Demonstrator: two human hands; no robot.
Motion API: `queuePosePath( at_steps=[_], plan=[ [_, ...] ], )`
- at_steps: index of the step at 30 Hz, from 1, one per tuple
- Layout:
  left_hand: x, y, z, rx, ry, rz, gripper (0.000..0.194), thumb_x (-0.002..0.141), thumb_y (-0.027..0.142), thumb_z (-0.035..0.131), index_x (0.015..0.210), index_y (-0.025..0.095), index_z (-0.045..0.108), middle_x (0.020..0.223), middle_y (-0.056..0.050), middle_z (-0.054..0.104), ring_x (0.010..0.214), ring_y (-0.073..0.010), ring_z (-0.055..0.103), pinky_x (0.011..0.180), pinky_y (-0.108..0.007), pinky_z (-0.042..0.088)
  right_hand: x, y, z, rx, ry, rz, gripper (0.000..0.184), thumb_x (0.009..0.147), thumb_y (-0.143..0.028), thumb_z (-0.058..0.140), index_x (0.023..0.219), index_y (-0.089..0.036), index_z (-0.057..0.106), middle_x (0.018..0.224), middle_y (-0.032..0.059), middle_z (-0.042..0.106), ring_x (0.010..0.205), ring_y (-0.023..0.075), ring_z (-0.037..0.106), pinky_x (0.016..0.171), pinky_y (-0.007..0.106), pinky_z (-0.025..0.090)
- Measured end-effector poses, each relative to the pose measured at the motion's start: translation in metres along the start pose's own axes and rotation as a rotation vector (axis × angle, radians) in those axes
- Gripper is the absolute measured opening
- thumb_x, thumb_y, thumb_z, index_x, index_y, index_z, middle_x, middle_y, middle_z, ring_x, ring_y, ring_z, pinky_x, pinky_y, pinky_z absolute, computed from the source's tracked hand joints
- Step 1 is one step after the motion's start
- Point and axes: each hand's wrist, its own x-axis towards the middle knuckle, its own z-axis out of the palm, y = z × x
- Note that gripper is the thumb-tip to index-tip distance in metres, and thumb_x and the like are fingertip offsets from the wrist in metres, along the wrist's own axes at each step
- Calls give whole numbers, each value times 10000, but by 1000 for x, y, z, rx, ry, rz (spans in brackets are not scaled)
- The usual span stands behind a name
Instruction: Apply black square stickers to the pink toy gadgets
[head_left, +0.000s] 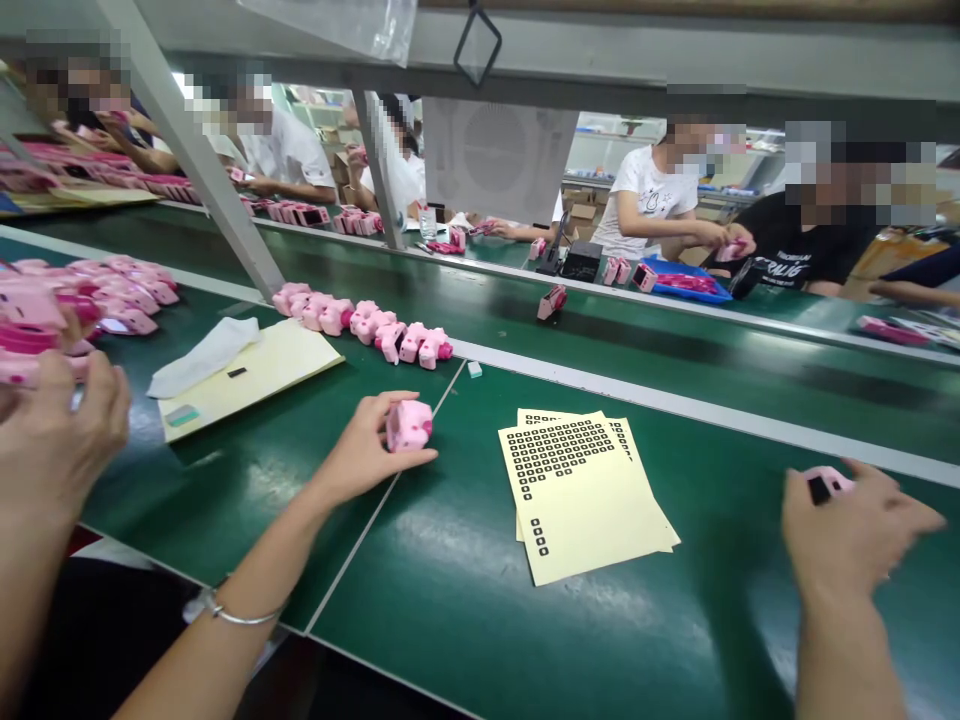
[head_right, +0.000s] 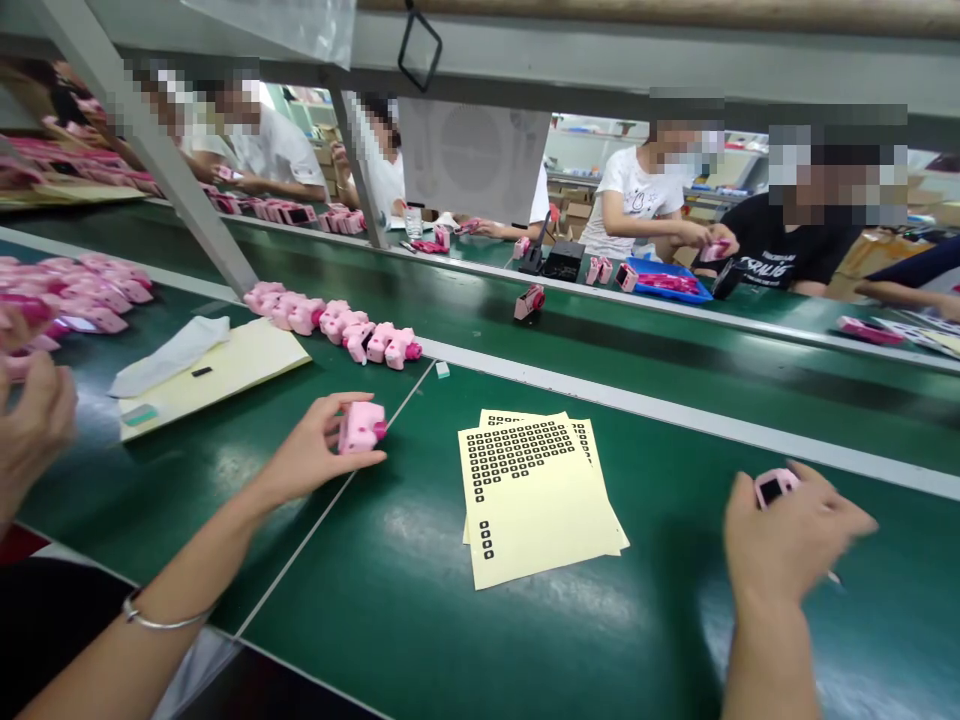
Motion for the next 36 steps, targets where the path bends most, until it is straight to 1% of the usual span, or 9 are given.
queuePosePath(
  at_steps=[2,3,6,8,11,15,21,26,36],
  plan=[
    [2,26,31,8,34,53,764,598,518,797,1250,256,496,1247,-72,462,1095,-217,574,1021,-416,480,-28,-46,4,281,-286,-81,571,812,-538,521,1257,-181,515,1043,184,573,941,307,594,800,506,465],
    [3,39,47,-9,58,89,753,599,508,799,1229,236,490,1219,-74,467,1098,-216,562,1007,-407,483,-46,-69,7,458,-516,-97,558,823,-561,523,1252,-206,494,1025,137,580,853,250,610,747,447,499],
    [7,71,95,-16,69,154,736,581,451,814,1180,202,467,1174,-76,486,1089,-227,539,971,-401,478,-100,-122,13,849,-1106,-115,568,861,-561,515,1317,-262,356,1113,98,556,823,170,613,673,325,537],
    [8,85,119,-27,25,186,679,606,374,790,1171,203,454,1155,-74,499,1046,-224,545,926,-397,485,-124,-139,16,934,-1232,-117,538,860,-526,547,1283,-268,336,1110,76,556,818,146,610,684,300,545],
    [7,92,141,-84,-82,242,690,621,318,761,1221,217,435,1172,-80,483,1017,-220,548,884,-388,496,-132,-140,17,987,-1159,-7,427,865,-510,552,1156,-248,381,1036,48,587,757,124,604,651,262,523],
    [1,87,148,-221,-244,313,786,634,362,784,1307,253,393,1270,-89,447,1122,-231,513,909,-375,497,-117,-124,19,955,-1049,150,361,883,-522,508,1100,-240,447,928,30,618,726,129,599,590,226,474],
    [-5,80,154,-292,-212,242,556,675,347,770,1123,205,473,1123,-61,527,1021,-195,546,891,-356,478,-119,-114,37,990,-1038,290,334,861,-518,500,1046,-246,442,909,38,617,715,178,616,567,285,508],
    [-4,79,156,-282,-198,301,485,694,305,755,1081,200,481,1089,-61,519,997,-189,538,837,-322,474,-125,-106,49,961,-943,218,333,861,-487,470,1077,-235,441,922,47,595,749,187,600,610,304,504],
    [-3,81,154,-270,-230,290,441,689,284,752,1033,194,491,1052,-51,536,984,-189,545,779,-286,455,-125,-106,45,1006,-931,218,301,863,-471,486,1048,-239,438,873,16,562,716,152,560,602,257,466]
  ],
)
